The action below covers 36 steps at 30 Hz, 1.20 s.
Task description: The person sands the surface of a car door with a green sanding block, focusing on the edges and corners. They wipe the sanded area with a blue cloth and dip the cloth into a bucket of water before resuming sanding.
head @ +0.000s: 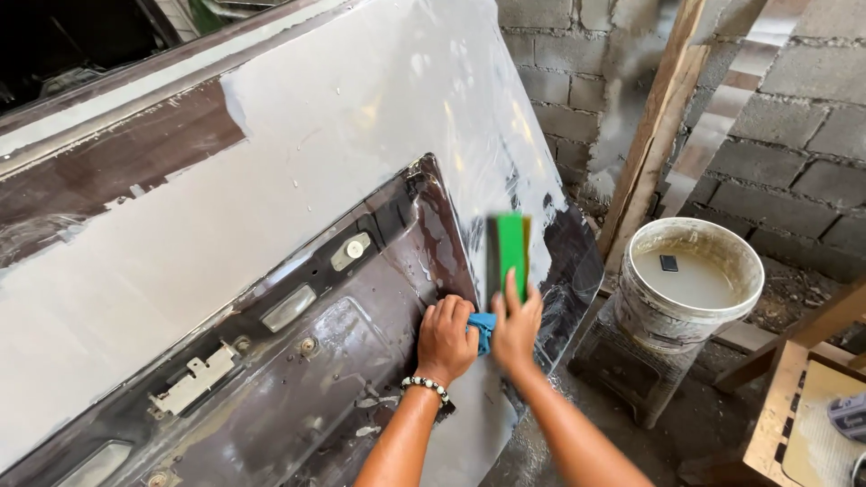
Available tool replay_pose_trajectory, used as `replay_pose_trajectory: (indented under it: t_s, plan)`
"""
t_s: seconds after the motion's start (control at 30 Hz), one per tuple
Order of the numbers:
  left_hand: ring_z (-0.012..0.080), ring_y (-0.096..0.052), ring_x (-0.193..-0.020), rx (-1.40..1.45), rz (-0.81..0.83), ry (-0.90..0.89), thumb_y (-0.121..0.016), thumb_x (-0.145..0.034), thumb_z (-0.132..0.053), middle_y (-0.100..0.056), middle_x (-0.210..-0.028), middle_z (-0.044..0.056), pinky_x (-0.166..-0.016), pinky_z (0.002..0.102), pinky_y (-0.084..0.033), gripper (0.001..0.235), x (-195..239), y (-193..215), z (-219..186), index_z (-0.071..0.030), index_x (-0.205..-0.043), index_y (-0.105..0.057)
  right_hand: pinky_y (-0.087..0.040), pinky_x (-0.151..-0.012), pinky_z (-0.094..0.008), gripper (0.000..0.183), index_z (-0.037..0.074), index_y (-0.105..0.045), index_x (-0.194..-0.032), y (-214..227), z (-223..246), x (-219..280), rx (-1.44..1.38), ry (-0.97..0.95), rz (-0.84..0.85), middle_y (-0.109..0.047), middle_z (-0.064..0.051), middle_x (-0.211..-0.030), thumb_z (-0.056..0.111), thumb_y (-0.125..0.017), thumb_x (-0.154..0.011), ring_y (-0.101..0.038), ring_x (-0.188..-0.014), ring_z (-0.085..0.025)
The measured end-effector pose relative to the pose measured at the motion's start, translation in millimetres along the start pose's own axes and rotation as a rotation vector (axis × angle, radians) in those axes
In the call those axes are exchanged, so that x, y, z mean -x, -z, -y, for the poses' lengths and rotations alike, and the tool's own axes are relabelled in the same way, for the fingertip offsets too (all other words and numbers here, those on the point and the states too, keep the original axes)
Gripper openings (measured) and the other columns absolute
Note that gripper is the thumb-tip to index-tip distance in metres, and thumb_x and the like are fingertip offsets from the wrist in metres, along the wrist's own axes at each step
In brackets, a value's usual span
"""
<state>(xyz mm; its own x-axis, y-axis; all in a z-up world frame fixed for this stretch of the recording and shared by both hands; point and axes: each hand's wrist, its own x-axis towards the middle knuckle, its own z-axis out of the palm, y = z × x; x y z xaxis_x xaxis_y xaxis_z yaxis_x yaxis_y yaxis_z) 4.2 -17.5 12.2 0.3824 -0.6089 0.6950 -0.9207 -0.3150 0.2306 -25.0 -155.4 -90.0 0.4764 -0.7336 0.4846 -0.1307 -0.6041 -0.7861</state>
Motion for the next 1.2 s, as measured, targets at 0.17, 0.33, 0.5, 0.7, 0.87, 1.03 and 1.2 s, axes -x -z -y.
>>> replay_pose_trajectory:
  t_s: [0.17,0.33,0.5,0.7,0.87,1.03,1.2]
  plan:
    - [0.0329,-0.058,-0.093,0.005,0.005,0.011,-0.058,-0.083,-0.009,-0.059,-0.097,0.010,-0.080,0.046,-0.045,0.014,3.5,1.4,-1.1,-0.007,-0.097,-0.058,-0.040,-0.108,-0.050,0.052,0.030,-0.045,-0.158,-17.6,-25.6,-95.6,-0.007,-0.213,-0.081,-0.044,-0.030,-0.141,0.042,-0.049,-0.107,-0.048,-0.125,-0.045]
    - [0.0332,-0.059,-0.094,0.036,-0.012,0.017,-0.058,-0.080,-0.010,-0.061,-0.097,0.010,-0.078,0.047,-0.045,0.016,-0.1,-0.3,-1.5,-0.006,-0.095,-0.058,-0.036,-0.109,-0.051,0.055,0.025,-0.047,-0.156,4.3,7.1,22.6,-0.021,-0.059,-0.068,-0.043,-0.032,-0.142,0.035,-0.055,-0.103,-0.044,-0.131,-0.047]
    - [0.0339,-0.059,-0.094,0.012,-0.010,0.022,-0.058,-0.082,-0.010,-0.060,-0.096,0.011,-0.082,0.047,-0.046,0.014,-2.3,-2.6,2.4,-0.007,-0.095,-0.058,-0.036,-0.111,-0.050,0.055,0.026,-0.050,-0.155,-3.6,-8.0,-4.0,-0.024,-0.025,-0.091,-0.045,-0.030,-0.143,0.035,-0.059,-0.101,-0.044,-0.133,-0.046]
    - [0.0335,-0.060,-0.093,0.026,-0.025,0.030,-0.057,-0.083,-0.009,-0.061,-0.098,0.011,-0.081,0.046,-0.045,0.016,-1.9,-1.5,0.0,-0.006,-0.098,-0.058,-0.037,-0.108,-0.050,0.054,0.026,-0.048,-0.156,3.1,-2.4,-56.4,-0.029,-0.230,-0.079,-0.045,-0.029,-0.139,0.040,-0.053,-0.104,-0.047,-0.125,-0.044]
    - [0.0328,-0.061,-0.092,0.051,-0.024,0.038,-0.057,-0.082,-0.010,-0.062,-0.097,0.010,-0.080,0.046,-0.045,0.015,1.4,-2.2,-0.9,-0.006,-0.097,-0.058,-0.033,-0.112,-0.051,0.057,0.023,-0.049,-0.154,8.6,12.5,76.2,-0.041,0.008,-0.082,-0.042,-0.031,-0.146,0.028,-0.061,-0.098,-0.042,-0.135,-0.046]
    - [0.0336,-0.060,-0.092,0.044,-0.024,0.032,-0.059,-0.084,-0.011,-0.061,-0.095,0.011,-0.080,0.046,-0.046,0.014,-1.1,-2.1,1.3,-0.006,-0.096,-0.058,-0.033,-0.113,-0.052,0.058,0.028,-0.048,-0.156,-7.3,-6.6,7.6,-0.030,-0.066,-0.078,-0.043,-0.029,-0.147,0.032,-0.059,-0.099,-0.042,-0.137,-0.045]
    - [0.0344,-0.061,-0.097,0.010,-0.048,-0.007,-0.059,-0.084,-0.011,-0.062,-0.101,0.012,-0.083,0.046,-0.047,0.019,1.3,-5.7,5.2,-0.006,-0.102,-0.059,-0.038,-0.109,-0.048,0.055,0.034,-0.048,-0.154,-12.6,-44.4,-69.5,0.020,-0.270,-0.039,-0.044,-0.027,-0.144,0.045,-0.057,-0.102,-0.047,-0.131,-0.042]
